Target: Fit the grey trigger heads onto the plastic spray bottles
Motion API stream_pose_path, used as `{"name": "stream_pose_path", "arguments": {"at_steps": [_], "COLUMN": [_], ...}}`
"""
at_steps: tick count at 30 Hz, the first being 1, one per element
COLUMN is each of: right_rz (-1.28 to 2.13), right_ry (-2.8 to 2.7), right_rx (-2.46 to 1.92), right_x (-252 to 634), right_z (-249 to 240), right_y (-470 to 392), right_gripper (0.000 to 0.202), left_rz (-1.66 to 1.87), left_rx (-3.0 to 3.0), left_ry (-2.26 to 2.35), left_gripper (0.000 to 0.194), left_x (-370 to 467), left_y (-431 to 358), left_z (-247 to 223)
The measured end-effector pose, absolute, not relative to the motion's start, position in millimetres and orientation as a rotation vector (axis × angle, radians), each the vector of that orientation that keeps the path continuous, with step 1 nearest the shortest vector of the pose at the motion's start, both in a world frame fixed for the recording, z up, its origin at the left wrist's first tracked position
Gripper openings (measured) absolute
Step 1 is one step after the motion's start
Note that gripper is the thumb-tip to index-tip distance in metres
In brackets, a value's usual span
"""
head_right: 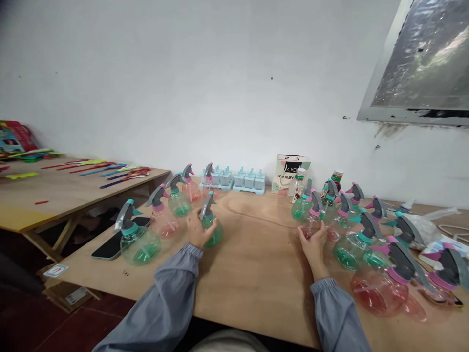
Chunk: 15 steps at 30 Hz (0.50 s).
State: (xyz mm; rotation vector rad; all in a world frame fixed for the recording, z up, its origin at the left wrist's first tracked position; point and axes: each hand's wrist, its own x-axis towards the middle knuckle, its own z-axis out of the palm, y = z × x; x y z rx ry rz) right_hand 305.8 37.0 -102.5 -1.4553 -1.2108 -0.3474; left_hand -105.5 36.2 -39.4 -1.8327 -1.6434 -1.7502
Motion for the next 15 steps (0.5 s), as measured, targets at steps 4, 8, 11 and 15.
{"name": "stream_pose_path", "arguments": {"at_steps": [4,8,11,15], "right_rz": [-0.394,-0.343,-0.132,0.157], "right_ry": [-1.208,-1.219,-1.269,-1.405], "right_rx": [-1.460,-1.435,-1.385,-1.293], "right_x": [299,282,261,228], "right_z": [-100,-104,-111,-120], "right_y": [33,29,26,18], "right_gripper": [0.114,0.114,0.112,0.102], "left_rz": [-1.370,-1.321,-1.445,-1.528], "left_rx": [-1.853,-1.663,-1.632,-1.645], "left_ry": [-1.807,-1.957,-1.962,-1.961], "left_gripper": [0.053,0.060,0.065,0.070], "left_x": [-101,-107,-120,-136], "left_y": [37,57,85,119], "left_z": [-44,-37,-30,-22]}}
